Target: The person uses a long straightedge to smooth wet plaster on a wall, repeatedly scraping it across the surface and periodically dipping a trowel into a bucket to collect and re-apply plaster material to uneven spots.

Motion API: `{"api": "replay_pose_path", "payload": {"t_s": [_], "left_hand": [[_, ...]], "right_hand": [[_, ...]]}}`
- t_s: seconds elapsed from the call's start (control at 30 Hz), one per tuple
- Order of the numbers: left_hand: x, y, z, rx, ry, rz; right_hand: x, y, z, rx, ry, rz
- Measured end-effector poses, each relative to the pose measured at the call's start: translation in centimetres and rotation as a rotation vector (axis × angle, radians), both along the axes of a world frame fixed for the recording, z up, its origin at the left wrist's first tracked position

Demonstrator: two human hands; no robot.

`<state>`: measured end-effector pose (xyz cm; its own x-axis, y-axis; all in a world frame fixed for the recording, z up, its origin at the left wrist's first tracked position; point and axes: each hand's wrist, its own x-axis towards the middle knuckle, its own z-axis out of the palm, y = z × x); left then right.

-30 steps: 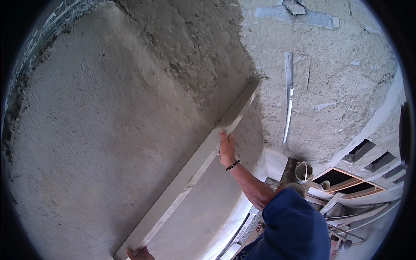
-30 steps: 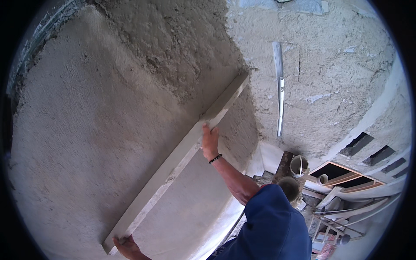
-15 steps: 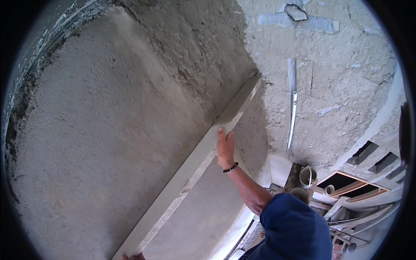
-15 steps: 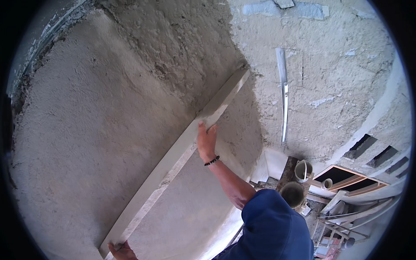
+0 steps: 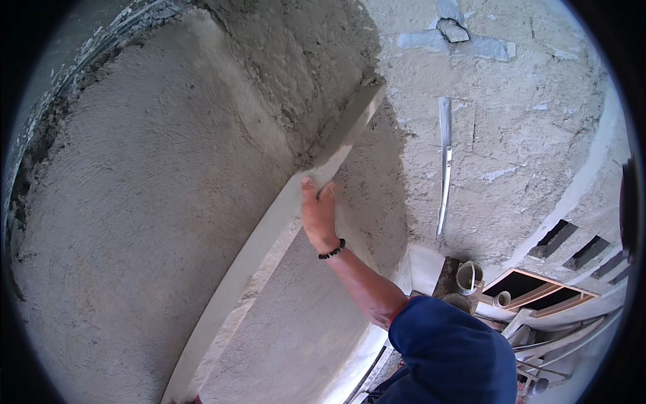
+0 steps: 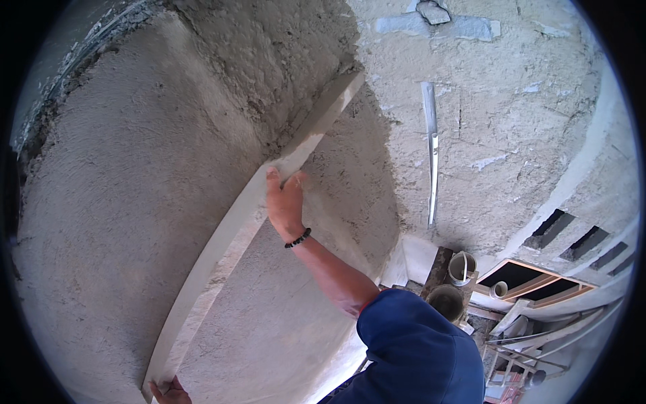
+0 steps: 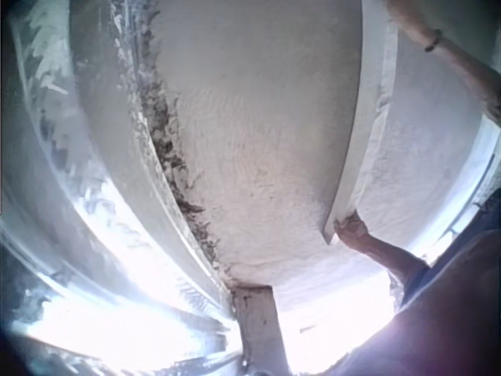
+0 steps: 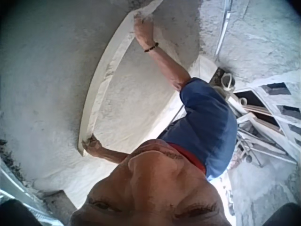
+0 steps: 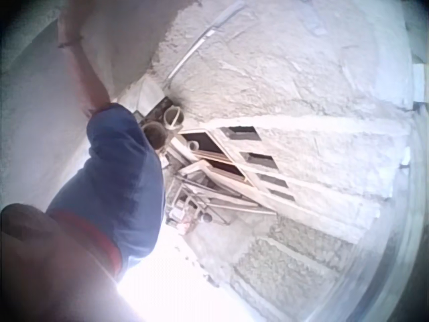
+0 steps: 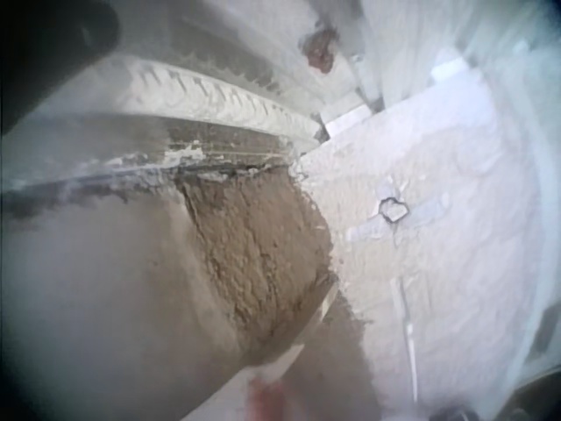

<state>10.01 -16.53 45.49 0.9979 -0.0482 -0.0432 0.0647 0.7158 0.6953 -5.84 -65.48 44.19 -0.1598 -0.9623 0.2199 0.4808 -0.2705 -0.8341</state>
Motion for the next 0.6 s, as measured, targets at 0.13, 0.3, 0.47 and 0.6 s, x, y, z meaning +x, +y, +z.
{"api": "replay_pose_path", "payload": {"t_s": [0.13,0.3,0.47,0.6], "left_hand": [[2.8,4.3,-0.6,-0.051,-0.004,-0.117],[2.6,5.6,2.0,-0.137,-0.027,-0.2],[3.0,7.2,3.9,-0.067,0.043,-0.018],[4.3,8.9,4.5,-0.042,0.041,0.024]], "right_hand": [[0.0,1.5,2.2,-0.022,0.025,0.039],[0.9,3.1,4.4,-0.095,0.071,0.032],[1.2,5.3,7.1,-0.13,0.09,0.09],[0.9,7.0,8.9,-0.121,0.06,0.149]]}}
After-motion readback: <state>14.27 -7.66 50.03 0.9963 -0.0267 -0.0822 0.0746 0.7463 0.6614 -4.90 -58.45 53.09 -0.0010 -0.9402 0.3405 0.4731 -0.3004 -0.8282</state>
